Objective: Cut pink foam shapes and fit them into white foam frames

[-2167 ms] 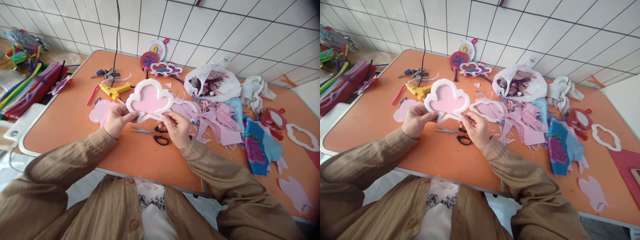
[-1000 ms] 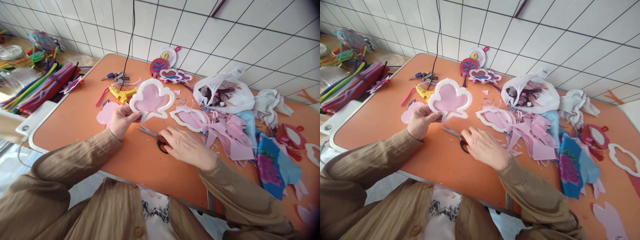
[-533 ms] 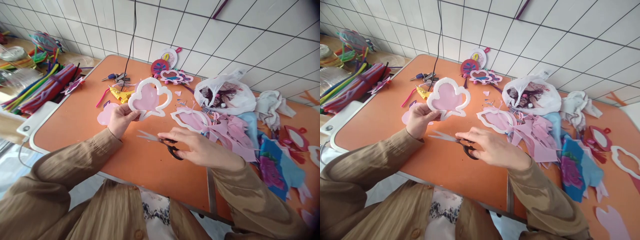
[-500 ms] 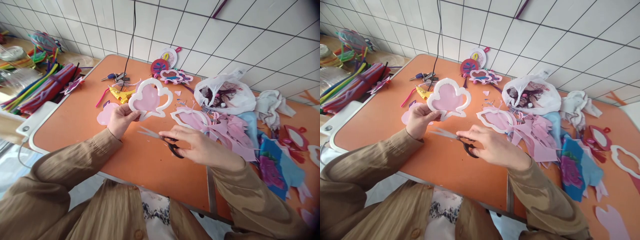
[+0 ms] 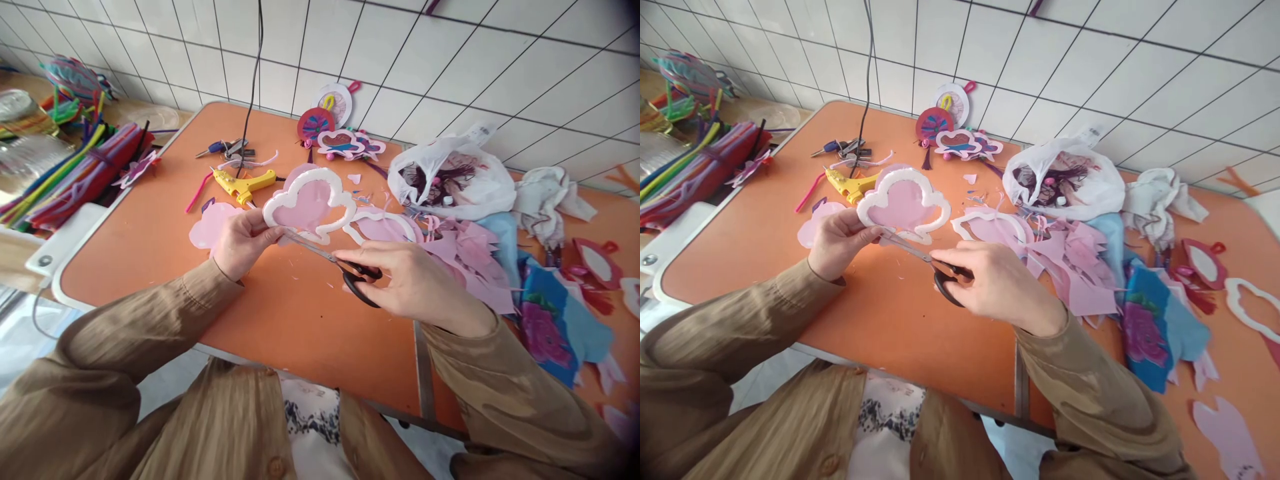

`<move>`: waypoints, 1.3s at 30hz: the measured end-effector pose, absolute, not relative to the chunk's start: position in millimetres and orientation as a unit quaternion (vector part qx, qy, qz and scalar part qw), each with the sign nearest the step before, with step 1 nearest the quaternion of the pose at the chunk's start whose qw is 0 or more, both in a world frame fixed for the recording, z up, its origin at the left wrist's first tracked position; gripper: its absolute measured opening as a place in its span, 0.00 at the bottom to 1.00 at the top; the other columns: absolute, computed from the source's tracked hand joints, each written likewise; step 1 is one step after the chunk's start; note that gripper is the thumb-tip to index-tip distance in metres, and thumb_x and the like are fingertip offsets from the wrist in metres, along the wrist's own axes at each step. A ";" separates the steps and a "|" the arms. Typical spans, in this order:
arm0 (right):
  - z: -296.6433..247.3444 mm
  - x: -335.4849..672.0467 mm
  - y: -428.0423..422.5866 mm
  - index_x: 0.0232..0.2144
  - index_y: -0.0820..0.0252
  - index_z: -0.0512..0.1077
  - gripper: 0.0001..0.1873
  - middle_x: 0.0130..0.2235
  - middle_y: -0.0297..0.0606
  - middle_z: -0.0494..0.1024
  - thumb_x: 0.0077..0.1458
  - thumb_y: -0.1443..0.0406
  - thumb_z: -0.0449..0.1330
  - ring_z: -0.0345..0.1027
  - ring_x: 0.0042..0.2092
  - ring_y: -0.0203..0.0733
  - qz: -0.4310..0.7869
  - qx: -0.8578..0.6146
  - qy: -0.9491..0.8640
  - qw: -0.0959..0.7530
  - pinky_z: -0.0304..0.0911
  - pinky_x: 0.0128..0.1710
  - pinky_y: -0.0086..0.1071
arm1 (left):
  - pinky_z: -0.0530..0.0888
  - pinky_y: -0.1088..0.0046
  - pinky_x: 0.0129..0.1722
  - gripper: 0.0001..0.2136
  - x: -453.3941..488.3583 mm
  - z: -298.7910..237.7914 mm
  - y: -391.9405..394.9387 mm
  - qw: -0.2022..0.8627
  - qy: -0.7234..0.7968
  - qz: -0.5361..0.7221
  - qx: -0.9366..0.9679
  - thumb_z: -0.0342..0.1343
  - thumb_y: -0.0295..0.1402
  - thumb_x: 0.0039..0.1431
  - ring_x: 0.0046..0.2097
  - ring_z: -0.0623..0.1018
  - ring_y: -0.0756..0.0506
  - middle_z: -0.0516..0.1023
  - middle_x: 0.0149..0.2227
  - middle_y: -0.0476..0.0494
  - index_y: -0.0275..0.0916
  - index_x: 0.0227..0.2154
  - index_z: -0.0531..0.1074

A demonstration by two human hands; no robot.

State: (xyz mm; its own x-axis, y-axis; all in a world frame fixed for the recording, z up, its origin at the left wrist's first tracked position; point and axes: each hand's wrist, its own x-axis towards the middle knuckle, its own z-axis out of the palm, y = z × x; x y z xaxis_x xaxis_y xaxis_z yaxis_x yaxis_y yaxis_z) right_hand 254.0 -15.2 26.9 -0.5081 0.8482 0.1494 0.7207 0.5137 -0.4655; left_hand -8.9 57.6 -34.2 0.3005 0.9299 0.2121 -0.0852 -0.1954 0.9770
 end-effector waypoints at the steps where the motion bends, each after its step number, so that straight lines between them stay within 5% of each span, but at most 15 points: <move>1: 27.5 254.6 -15.2 0.46 0.59 0.82 0.16 0.31 0.38 0.80 0.56 0.69 0.62 0.72 0.30 0.41 0.177 -0.462 -0.851 0.177 0.65 0.30 0.33 | 0.85 0.58 0.40 0.21 -8.8 -34.3 57.6 0.528 0.345 0.477 0.612 0.71 0.51 0.53 0.36 0.84 0.39 0.84 0.31 0.39 0.35 0.35 0.80; 15: 26.7 252.5 -13.8 0.41 0.57 0.83 0.13 0.31 0.37 0.82 0.55 0.71 0.61 0.71 0.31 0.40 0.225 -0.450 -0.841 0.201 0.63 0.31 0.33 | 0.84 0.66 0.41 0.23 -10.9 -36.0 58.0 0.484 0.352 0.451 0.663 0.68 0.54 0.54 0.35 0.84 0.43 0.85 0.33 0.41 0.37 0.37 0.82; 29: 12.1 245.3 -14.6 0.40 0.59 0.83 0.12 0.28 0.36 0.79 0.54 0.64 0.64 0.70 0.27 0.37 0.405 -0.498 -0.734 0.222 0.64 0.26 0.29 | 0.83 0.65 0.44 0.22 -12.0 -40.0 58.6 0.476 0.371 0.446 0.661 0.69 0.54 0.53 0.39 0.85 0.41 0.86 0.34 0.41 0.38 0.37 0.83; 39: 7.6 245.8 -15.2 0.41 0.59 0.83 0.12 0.29 0.36 0.81 0.54 0.64 0.64 0.72 0.29 0.37 0.436 -0.503 -0.711 0.227 0.66 0.28 0.29 | 0.83 0.67 0.38 0.22 -5.3 -33.6 58.4 0.499 0.356 0.479 0.628 0.73 0.53 0.46 0.33 0.83 0.44 0.83 0.27 0.45 0.37 0.29 0.81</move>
